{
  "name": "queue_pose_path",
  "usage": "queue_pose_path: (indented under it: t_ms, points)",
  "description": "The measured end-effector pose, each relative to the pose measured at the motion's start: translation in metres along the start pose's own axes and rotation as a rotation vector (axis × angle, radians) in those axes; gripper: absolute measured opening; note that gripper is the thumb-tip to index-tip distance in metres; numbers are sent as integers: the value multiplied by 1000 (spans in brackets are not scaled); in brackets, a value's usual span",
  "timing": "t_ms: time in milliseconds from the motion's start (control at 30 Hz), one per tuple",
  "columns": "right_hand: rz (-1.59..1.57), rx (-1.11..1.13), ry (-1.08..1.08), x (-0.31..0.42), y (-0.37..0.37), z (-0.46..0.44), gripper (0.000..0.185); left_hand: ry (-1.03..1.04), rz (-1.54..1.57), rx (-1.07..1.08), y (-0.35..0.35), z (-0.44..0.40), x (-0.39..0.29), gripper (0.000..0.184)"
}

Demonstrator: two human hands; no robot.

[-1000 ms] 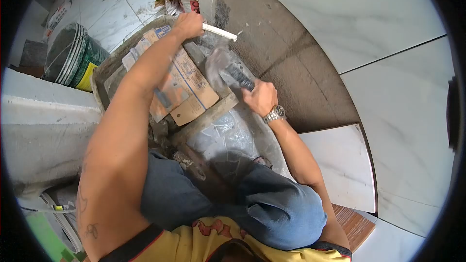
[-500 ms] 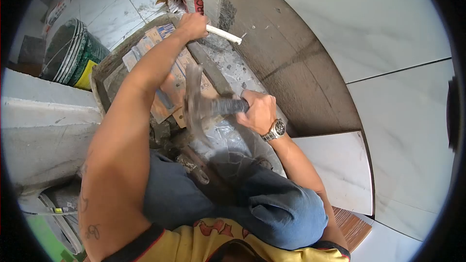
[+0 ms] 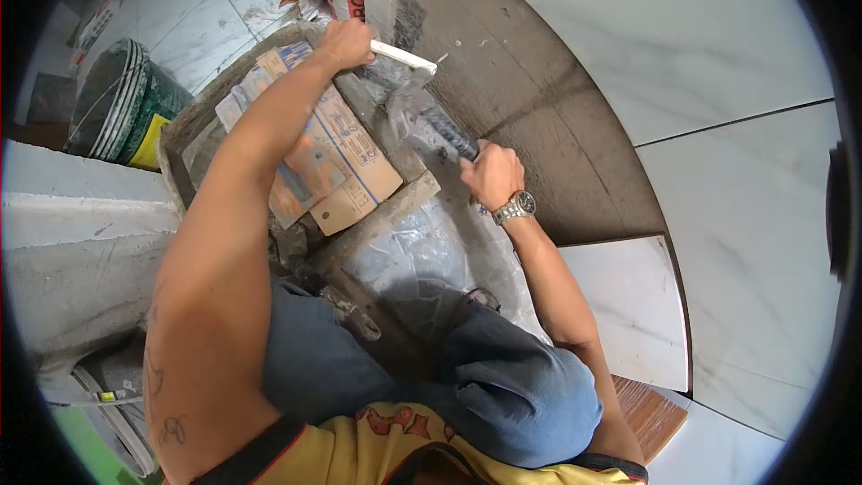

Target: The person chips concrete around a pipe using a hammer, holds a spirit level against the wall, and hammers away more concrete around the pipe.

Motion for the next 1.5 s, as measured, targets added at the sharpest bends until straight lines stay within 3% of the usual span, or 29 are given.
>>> queue_pose_path:
  t_ms: [133,233,367,533,667,733,800,933,1067,1167,1200,1367,1433,1500]
  points:
    - [-26,118,-274,67,-18,26,28,-58,-24,78,-6,1,1,26]
    - [-98,-15,-516,89,-36,34,24,-57,10,69,1,-2,3,26]
    - [197,82,-87,6,-9,-8,25,-70,34,56,5,2,1,28]
    - [96,83,-288,75,-22,26,26,-51,46,8,4,4,6,26]
    - [4,29,-442,68,-32,17,24,-69,72,37,-1,4,6,27]
    - [173,56,-195,7,-6,-10,24,-79,72,4,-6,10,3,27]
    - [301,137,-50,4,-10,-8,30,-80,83,16,-5,9,2,27]
    - [119,75,-253,68,-39,25,28,-87,70,28,-5,6,6,27]
    - [196,183,-498,101,-67,33,27,-49,73,10,-6,4,3,26]
    - [379,146,-271,36,-24,-2,29,-74,71,37,-7,5,2,27]
    - [272,82,-89,-1,-10,-15,28,-88,77,57,-9,6,2,29]
    - [118,106,-253,78,-15,16,22,-90,57,49,-6,8,3,29]
    - [-12,-47,-473,100,-37,35,21,-112,38,48,-7,6,4,30]
    - [110,16,-344,52,-21,22,22,-118,40,65,-16,11,1,32]
Point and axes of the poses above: each hand's wrist, its own z-axis away from the middle knuckle, its own y-axis out of the palm, x = y × z, the point moved 8 cm from there along -z, towards the middle knuckle, and after that the axes turned 7 degrees about -y, right-handed, at the moved point
